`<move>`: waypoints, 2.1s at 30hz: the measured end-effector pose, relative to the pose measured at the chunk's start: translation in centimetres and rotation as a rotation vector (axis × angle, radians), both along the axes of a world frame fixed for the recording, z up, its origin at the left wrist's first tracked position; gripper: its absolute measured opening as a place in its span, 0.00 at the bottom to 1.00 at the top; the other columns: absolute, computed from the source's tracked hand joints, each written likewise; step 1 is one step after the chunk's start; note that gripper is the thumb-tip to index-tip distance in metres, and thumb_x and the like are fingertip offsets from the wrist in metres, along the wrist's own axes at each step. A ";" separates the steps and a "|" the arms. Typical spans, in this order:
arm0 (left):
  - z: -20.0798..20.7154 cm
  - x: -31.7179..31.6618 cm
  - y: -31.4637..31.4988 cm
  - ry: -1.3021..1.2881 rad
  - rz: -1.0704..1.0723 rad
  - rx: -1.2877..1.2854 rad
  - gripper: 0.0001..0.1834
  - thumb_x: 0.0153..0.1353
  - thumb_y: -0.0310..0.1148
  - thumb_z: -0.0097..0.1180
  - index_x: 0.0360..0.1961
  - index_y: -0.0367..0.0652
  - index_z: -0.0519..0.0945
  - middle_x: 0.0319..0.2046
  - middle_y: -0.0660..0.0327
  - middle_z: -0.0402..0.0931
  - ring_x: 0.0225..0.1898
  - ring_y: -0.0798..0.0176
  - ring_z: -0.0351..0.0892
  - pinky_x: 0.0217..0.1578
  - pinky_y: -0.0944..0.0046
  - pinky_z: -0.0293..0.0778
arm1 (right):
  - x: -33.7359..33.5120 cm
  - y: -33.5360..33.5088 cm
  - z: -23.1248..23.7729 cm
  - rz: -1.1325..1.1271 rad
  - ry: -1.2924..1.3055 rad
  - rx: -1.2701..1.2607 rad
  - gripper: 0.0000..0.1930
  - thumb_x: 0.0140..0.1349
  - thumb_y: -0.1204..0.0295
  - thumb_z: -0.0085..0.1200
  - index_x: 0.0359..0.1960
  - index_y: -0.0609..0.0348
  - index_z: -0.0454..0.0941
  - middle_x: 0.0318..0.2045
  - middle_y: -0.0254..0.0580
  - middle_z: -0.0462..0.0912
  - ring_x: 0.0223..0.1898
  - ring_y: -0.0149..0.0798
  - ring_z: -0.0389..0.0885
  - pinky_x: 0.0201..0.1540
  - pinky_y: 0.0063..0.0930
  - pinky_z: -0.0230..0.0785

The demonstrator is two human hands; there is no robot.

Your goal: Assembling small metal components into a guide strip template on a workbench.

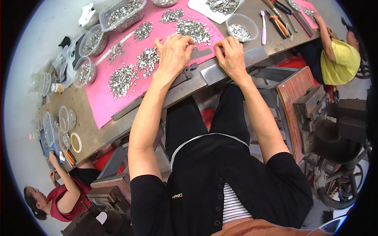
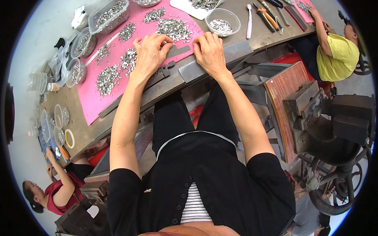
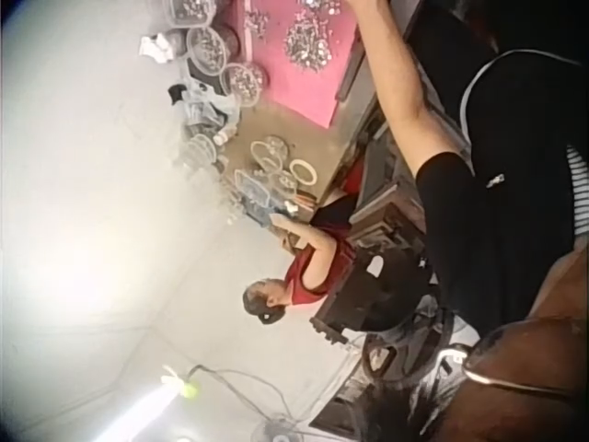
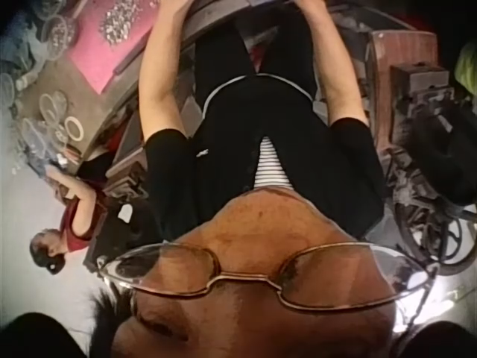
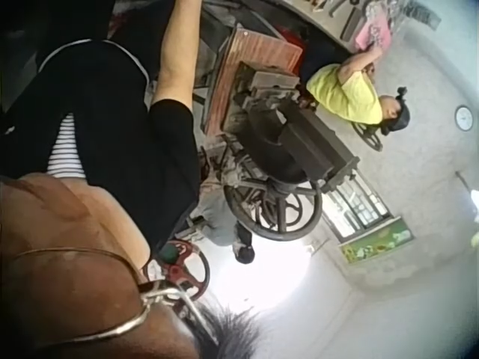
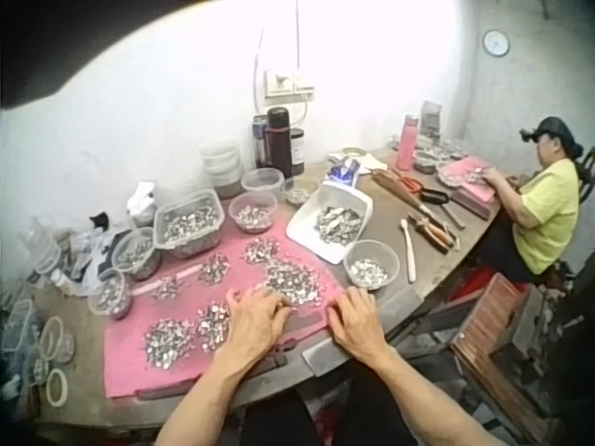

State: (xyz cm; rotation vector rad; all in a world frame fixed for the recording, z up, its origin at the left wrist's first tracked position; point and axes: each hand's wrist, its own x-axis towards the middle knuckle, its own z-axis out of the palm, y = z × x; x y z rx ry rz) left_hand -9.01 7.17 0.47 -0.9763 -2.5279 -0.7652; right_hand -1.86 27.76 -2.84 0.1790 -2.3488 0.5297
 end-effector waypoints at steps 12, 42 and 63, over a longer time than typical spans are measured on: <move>-1.1 -1.1 0.9 0.128 -0.072 -0.127 0.05 0.64 0.37 0.62 0.37 0.49 0.83 0.36 0.63 0.81 0.46 0.56 0.77 0.60 0.36 0.55 | 0.0 -0.1 0.0 0.003 -0.015 -0.002 0.06 0.59 0.73 0.62 0.36 0.54 0.78 0.34 0.39 0.75 0.40 0.45 0.74 0.45 0.39 0.64; -1.5 8.8 -6.9 0.064 0.143 0.045 0.06 0.62 0.28 0.62 0.39 0.43 0.79 0.37 0.61 0.78 0.44 0.56 0.76 0.58 0.50 0.60 | 1.4 -8.5 1.9 0.564 -0.022 0.056 0.09 0.54 0.79 0.62 0.36 0.60 0.76 0.37 0.39 0.79 0.39 0.44 0.77 0.46 0.36 0.65; -0.6 9.4 -8.0 0.158 0.274 0.182 0.19 0.56 0.45 0.70 0.44 0.49 0.82 0.38 0.64 0.77 0.44 0.58 0.75 0.61 0.47 0.57 | -3.4 6.4 6.5 0.190 -0.159 -0.039 0.07 0.64 0.74 0.56 0.41 0.60 0.84 0.36 0.46 0.83 0.38 0.47 0.84 0.42 0.35 0.74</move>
